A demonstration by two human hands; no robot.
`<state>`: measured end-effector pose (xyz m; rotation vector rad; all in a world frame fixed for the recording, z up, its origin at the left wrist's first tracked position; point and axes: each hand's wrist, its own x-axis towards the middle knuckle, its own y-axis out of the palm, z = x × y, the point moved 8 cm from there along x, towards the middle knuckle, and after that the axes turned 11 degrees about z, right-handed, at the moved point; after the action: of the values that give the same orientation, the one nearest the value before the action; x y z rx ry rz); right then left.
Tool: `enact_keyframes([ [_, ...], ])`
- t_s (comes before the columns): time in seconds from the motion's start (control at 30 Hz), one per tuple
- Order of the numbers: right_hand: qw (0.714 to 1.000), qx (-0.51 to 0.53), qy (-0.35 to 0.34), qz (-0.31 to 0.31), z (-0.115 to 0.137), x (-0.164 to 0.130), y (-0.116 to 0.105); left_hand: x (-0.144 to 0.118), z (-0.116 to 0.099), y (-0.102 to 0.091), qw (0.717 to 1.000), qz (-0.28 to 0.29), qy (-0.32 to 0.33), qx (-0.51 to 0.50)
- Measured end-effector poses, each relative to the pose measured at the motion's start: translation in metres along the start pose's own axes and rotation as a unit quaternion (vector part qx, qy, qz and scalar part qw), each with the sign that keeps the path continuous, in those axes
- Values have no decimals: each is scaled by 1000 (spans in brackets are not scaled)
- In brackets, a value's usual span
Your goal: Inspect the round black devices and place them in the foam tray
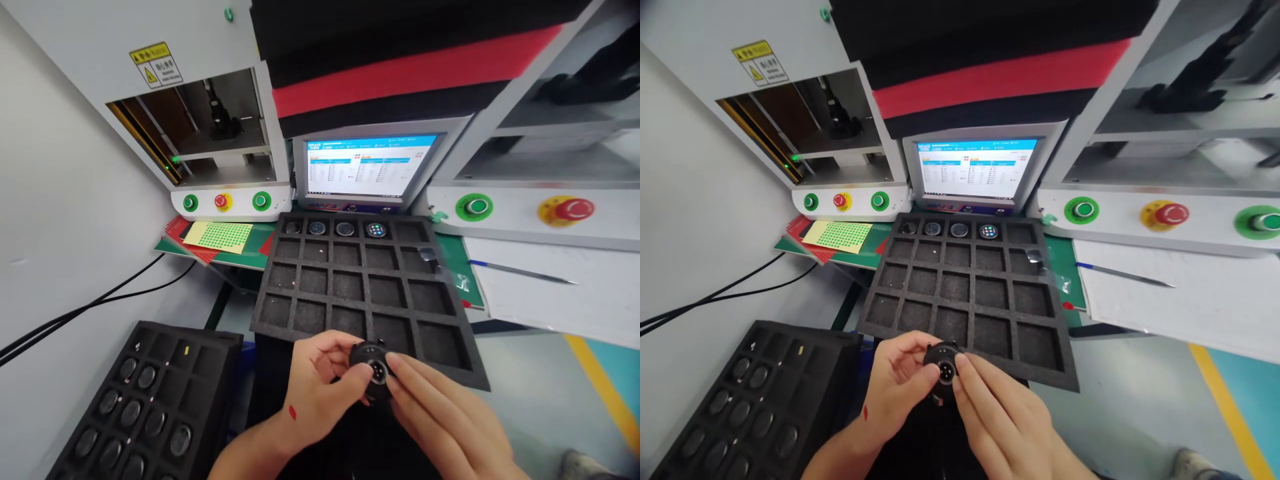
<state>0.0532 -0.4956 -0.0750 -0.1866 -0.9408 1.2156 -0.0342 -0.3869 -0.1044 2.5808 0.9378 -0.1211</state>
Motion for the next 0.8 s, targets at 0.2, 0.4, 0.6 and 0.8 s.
enact_keyframes([
  [0.2,998,-52,-32,-19,2,29,-15,-12,-60,14,838,87,165,513],
  [0.4,983,152,103,-3,-19,43,-14,-18,-69,14,827,89,194,520],
  [0.6,916,323,200,-129,-34,27,-5,-16,-47,-1,941,3,219,257],
  [0.8,936,284,147,-151,-26,23,-10,-16,-36,-1,944,-10,204,260],
])
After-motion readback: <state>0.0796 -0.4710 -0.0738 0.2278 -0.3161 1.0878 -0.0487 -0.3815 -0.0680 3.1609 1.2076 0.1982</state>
